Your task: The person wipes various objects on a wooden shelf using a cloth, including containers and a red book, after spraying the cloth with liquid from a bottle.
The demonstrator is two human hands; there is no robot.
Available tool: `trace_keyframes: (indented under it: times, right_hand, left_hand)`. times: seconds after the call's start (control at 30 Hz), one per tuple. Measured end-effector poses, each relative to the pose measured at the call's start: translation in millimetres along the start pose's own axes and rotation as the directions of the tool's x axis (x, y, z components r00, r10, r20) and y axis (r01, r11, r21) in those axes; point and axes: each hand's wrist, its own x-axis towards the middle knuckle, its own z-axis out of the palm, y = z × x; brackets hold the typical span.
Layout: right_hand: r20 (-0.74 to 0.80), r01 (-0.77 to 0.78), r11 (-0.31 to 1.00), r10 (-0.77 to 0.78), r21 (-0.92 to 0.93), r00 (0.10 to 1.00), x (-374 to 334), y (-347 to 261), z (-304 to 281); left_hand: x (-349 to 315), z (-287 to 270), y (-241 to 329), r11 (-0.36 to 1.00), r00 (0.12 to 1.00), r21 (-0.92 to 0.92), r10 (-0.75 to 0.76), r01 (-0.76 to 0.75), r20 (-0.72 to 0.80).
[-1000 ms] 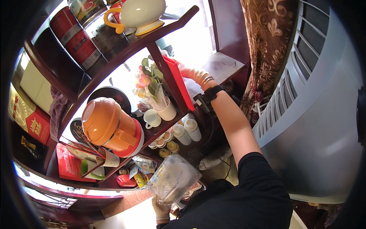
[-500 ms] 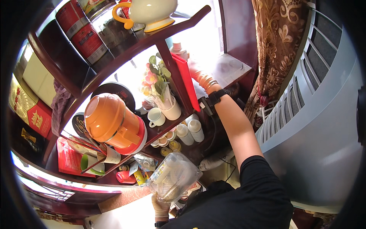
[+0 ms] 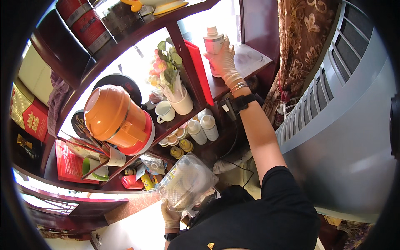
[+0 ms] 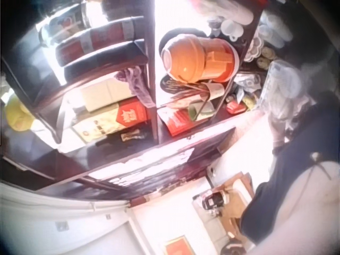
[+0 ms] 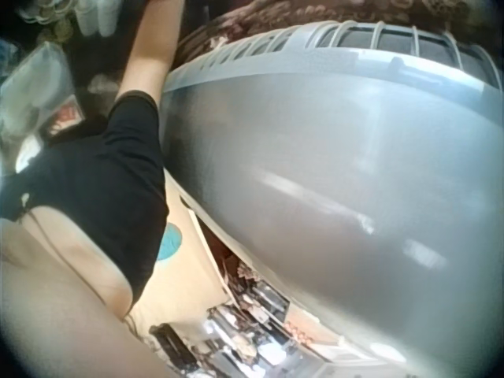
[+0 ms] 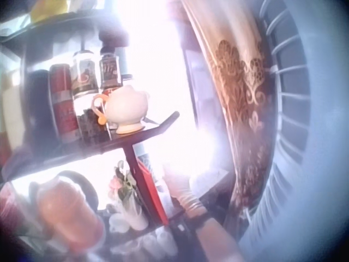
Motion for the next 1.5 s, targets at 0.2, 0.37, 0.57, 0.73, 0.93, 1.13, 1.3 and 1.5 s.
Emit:
trace_keyframes:
  times: [0.2,0.37,0.57,0.73,0.93,1.13,1.3,1.5]
  right_hand:
    - [-0.119,0.075,0.806,-0.006,0.587,0.993,-41,10,-13]
    - [0.373,-0.173,0.625,-0.204,0.761,0.905,-98,-37,-47]
    - [0.354,-0.219,0.674,-0.068,0.705,0.933,-103,-33,-45]
    - [0.029,-0.206,0.594,0.295,0.777,0.955,-130,-42,-96]
    - [-0.081,-0.034,0.416,0.255,0.909,0.963,-183,-42,-158]
    - [0.690,-0.767,-0.440,-0.360,0.468,0.628,-227,-27,-165]
    - [0.712,-0.713,-0.701,-0.483,0.034,0.509,-267,-28,-149]
    - [0.681,-0.768,-0.640,-0.553,0.022,0.481,-296,-22,-133]
  left_hand:
    - [-10,1,3,1.000,1.000,-0.017,0.009,-0.008,0.012]
    - [-3,17,10,0.999,0.998,0.004,-0.043,0.043,0.053]
    - [-15,1,6,0.997,1.000,-0.076,-0.011,0.013,0.030]
    - [-12,-28,2,0.995,0.998,-0.085,0.058,-0.056,0.023]
    - [-17,-13,17,0.999,1.000,-0.030,-0.026,0.026,0.003]
    - [-6,-19,14,0.999,0.993,-0.028,-0.042,0.045,0.106]
    - [-1,-15,11,0.995,0.982,-0.004,-0.098,0.100,0.162]
    - [1,-26,9,0.995,0.984,-0.019,-0.093,0.097,0.150]
